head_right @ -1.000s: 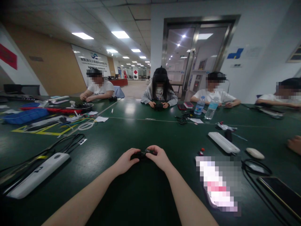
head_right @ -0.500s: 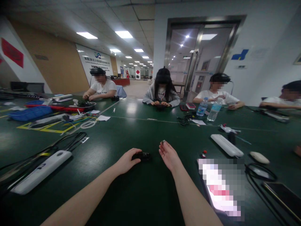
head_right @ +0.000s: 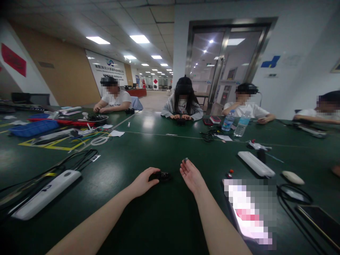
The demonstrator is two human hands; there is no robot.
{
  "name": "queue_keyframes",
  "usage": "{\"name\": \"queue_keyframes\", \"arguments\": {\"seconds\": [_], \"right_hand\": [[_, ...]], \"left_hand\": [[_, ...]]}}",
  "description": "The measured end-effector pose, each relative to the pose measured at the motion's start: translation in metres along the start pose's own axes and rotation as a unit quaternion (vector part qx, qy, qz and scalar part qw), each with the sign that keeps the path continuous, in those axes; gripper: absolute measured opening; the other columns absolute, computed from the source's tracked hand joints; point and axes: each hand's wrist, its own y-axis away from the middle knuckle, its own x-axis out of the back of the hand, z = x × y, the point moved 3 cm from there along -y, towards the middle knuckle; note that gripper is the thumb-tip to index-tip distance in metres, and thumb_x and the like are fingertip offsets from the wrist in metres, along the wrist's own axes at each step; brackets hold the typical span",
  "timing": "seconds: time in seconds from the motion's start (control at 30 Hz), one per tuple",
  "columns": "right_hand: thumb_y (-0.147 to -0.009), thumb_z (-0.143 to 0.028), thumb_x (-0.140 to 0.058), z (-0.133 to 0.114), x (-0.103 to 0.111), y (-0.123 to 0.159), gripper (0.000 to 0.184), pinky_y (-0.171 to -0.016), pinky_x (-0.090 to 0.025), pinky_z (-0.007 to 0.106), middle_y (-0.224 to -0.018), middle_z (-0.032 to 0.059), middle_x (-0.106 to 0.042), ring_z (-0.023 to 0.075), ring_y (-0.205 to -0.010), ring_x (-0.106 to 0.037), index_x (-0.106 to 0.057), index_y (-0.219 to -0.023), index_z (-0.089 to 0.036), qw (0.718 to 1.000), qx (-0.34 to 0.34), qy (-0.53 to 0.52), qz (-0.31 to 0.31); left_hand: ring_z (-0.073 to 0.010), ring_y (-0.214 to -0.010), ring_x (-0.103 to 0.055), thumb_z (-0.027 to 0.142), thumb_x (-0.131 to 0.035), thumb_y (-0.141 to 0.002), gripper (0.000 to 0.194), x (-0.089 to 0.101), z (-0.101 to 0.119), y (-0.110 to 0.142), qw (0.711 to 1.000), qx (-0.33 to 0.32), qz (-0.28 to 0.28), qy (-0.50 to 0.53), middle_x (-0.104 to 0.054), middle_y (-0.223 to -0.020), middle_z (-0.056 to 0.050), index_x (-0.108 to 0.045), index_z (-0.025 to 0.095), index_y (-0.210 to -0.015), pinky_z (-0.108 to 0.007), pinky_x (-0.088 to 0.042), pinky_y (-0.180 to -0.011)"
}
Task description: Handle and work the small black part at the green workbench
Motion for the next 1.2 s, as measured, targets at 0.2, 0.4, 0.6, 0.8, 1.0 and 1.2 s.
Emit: {"name": "queue_keyframes", "arguments": {"seconds": [0.2, 0.4, 0.6, 0.8, 1.0, 1.2], "right_hand": [[-0.068, -0.033, -0.067, -0.002, -0.005, 0.006, 0.013, -0.083, -0.047, 0.028, -0.088, -0.0035, -0.066, 0.0133, -0.091, -0.059, -0.064, -0.079, -0.029, 1.000, 0.004, 0.010, -0.007], [-0.065, -0.029, -0.069, 0.002, -0.012, 0.008, 0.021, -0.080, -0.046, 0.028, -0.086, -0.0014, -0.065, 0.0141, -0.085, -0.060, -0.064, -0.085, -0.027, 0.998, 0.020, 0.042, -0.030], [-0.065, -0.033, -0.068, 0.004, -0.025, 0.015, 0.028, -0.083, -0.043, 0.033, -0.092, 0.0000, -0.065, 0.0167, -0.089, -0.059, -0.059, -0.092, -0.026, 0.977, 0.089, 0.185, -0.049], [-0.063, -0.028, -0.068, 0.008, -0.044, 0.030, 0.026, -0.079, -0.043, 0.036, -0.085, 0.0019, -0.066, 0.0189, -0.084, -0.060, -0.060, -0.086, -0.021, 0.925, 0.116, 0.348, -0.102], [-0.068, -0.029, -0.063, 0.016, -0.051, 0.033, 0.021, -0.079, -0.042, 0.036, -0.086, -0.0007, -0.066, 0.0184, -0.083, -0.060, -0.062, -0.088, -0.025, 0.856, 0.132, 0.481, -0.136], [-0.067, -0.028, -0.064, 0.015, -0.054, 0.038, 0.017, -0.076, -0.042, 0.034, -0.085, -0.0009, -0.066, 0.0191, -0.083, -0.060, -0.066, -0.084, -0.027, 0.873, 0.130, 0.439, -0.166]], "left_hand": [[-0.0173, -0.105, -0.049, 0.030, -0.052, -0.076, 0.038, 0.003, 0.010, 0.004, 1.000, -0.014, 0.004, 0.014, -0.048, -0.120, -0.005, -0.052, 0.022, -0.113, -0.031, -0.040, -0.091], [-0.0181, -0.105, -0.049, 0.028, -0.053, -0.075, 0.041, 0.002, 0.010, 0.005, 0.999, -0.023, 0.020, 0.026, -0.051, -0.117, -0.005, -0.049, 0.023, -0.116, -0.034, -0.039, -0.093], [-0.0182, -0.105, -0.049, 0.023, -0.053, -0.074, 0.045, -0.003, 0.004, 0.003, 0.998, -0.046, 0.040, 0.035, -0.052, -0.114, -0.006, -0.046, 0.023, -0.118, -0.037, -0.038, -0.094], [-0.0175, -0.103, -0.049, 0.022, -0.053, -0.073, 0.040, -0.001, 0.008, 0.004, 0.998, -0.049, 0.038, 0.034, -0.053, -0.111, -0.005, -0.048, 0.023, -0.113, -0.036, -0.039, -0.092], [-0.0171, -0.100, -0.049, 0.027, -0.051, -0.076, 0.031, 0.002, 0.019, 0.006, 0.999, -0.045, 0.023, 0.013, -0.054, -0.108, -0.004, -0.052, 0.022, -0.107, -0.034, -0.040, -0.088], [-0.0169, -0.098, -0.048, 0.037, -0.053, -0.077, 0.031, -0.001, 0.025, 0.001, 0.999, -0.042, 0.013, 0.011, -0.053, -0.107, -0.004, -0.054, 0.022, -0.104, -0.032, -0.040, -0.084]]}}
